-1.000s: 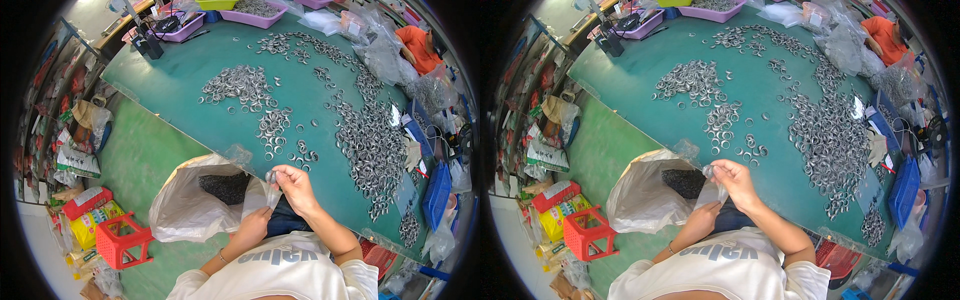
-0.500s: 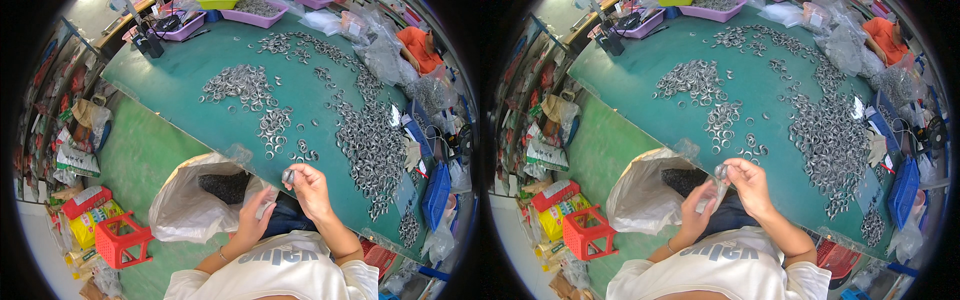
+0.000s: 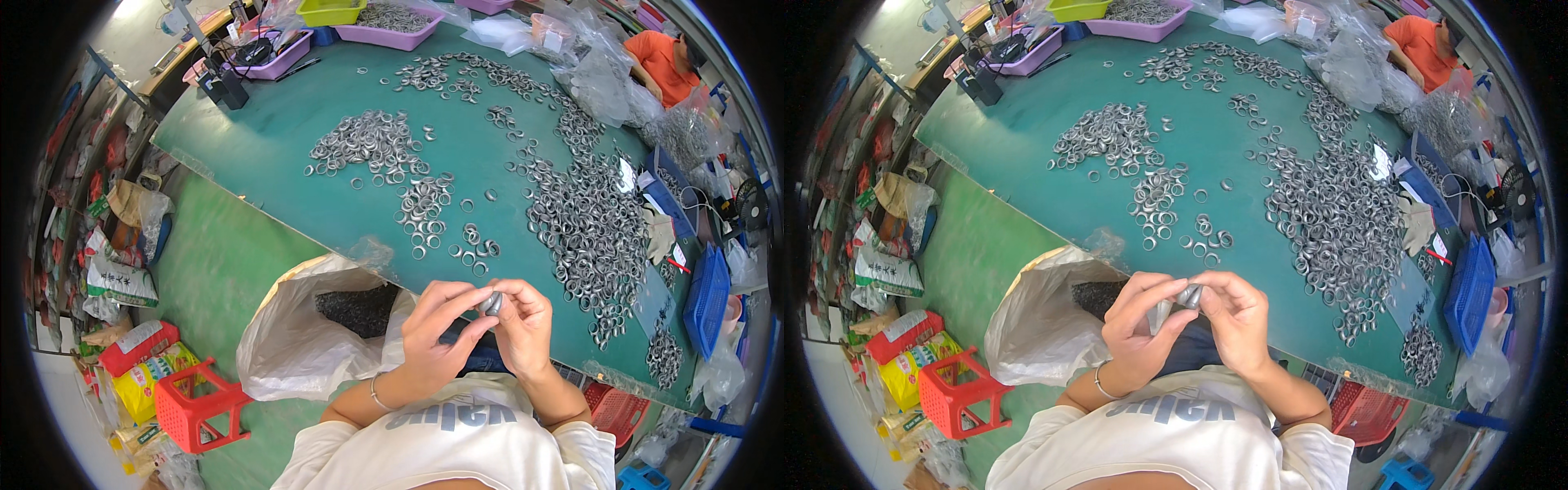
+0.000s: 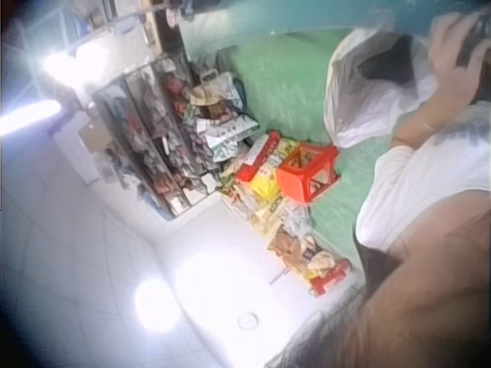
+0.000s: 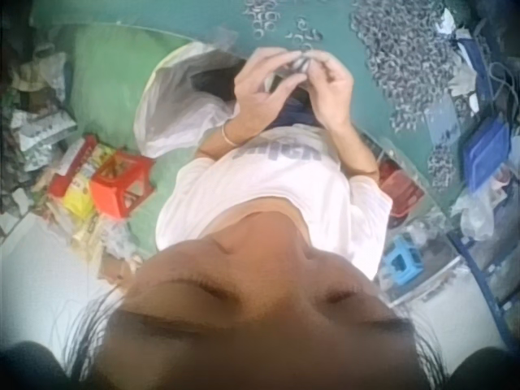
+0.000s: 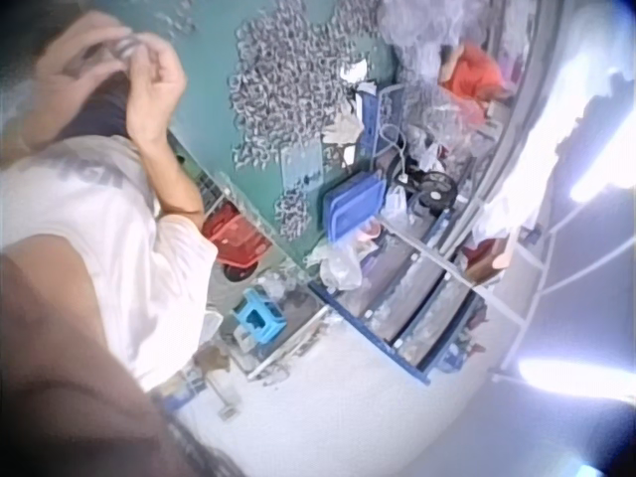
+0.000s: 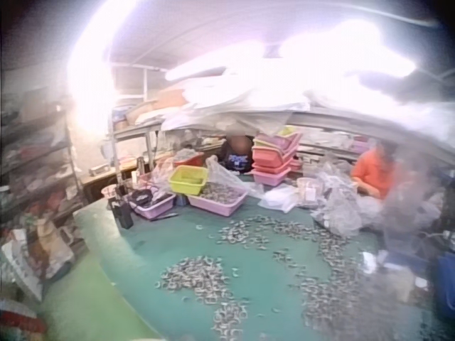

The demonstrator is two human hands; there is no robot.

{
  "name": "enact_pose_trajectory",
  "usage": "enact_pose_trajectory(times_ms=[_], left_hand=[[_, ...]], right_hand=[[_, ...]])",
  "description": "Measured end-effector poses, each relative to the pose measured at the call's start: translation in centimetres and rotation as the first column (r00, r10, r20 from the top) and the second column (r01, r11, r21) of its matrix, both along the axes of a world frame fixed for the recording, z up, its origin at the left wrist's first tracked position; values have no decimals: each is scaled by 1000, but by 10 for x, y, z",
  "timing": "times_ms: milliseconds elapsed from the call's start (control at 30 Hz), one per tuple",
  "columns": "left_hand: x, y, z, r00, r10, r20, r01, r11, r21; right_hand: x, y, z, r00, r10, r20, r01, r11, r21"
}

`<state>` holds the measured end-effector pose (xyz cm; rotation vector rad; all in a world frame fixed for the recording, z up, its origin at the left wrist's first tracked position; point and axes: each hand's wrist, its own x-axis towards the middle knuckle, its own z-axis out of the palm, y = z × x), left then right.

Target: The person sorts small metal rings on a green table by hand, placing selected items into a white bag, and later writes on a small card using a pen.

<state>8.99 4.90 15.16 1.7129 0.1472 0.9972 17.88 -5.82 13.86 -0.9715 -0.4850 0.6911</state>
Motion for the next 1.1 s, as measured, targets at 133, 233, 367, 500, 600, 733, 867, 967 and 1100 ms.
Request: enact_pose_trajectory(times_ms=[133, 233, 367, 500, 600, 733, 867, 967, 1100], left_hand=[[4, -3, 2, 1000, -25, -16, 25, 1000, 14], [9, -7, 4, 996, -62, -68, 61, 998, -15], [17, -9, -15, 983, -174, -55, 134, 895, -426], [12, 1, -48, 973, -207, -101, 116, 819, -561], [10, -4, -63, 966, -209, -151, 86, 814, -575], [13, -10, -76, 953, -262, -155, 124, 800, -586], [8, -12, -71, 951, -246, -190, 98, 817, -568], [6, -13, -69, 937, -257, -236, 81, 818, -570], [-2, -15, -81, 929, -302, -214, 92, 749, -657]], right_hand=[[1, -6, 5, 1000, -29, 11, 29, 1000, 10], [6, -12, 7, 992, -67, 107, 75, 994, -73], [29, -31, -9, 989, -46, 138, 83, 958, -274], [111, -71, -35, 957, -259, 126, 288, 892, -348], [247, -128, -36, 746, -580, 328, 664, 688, -294], [391, -194, -14, 557, -795, 238, 820, 572, -12], [367, -151, -35, 646, -595, 477, 760, 559, -332], [245, -87, -27, 844, -108, 525, 407, 766, -497], [89, -31, -16, 772, 319, 550, 24, 850, -526]])
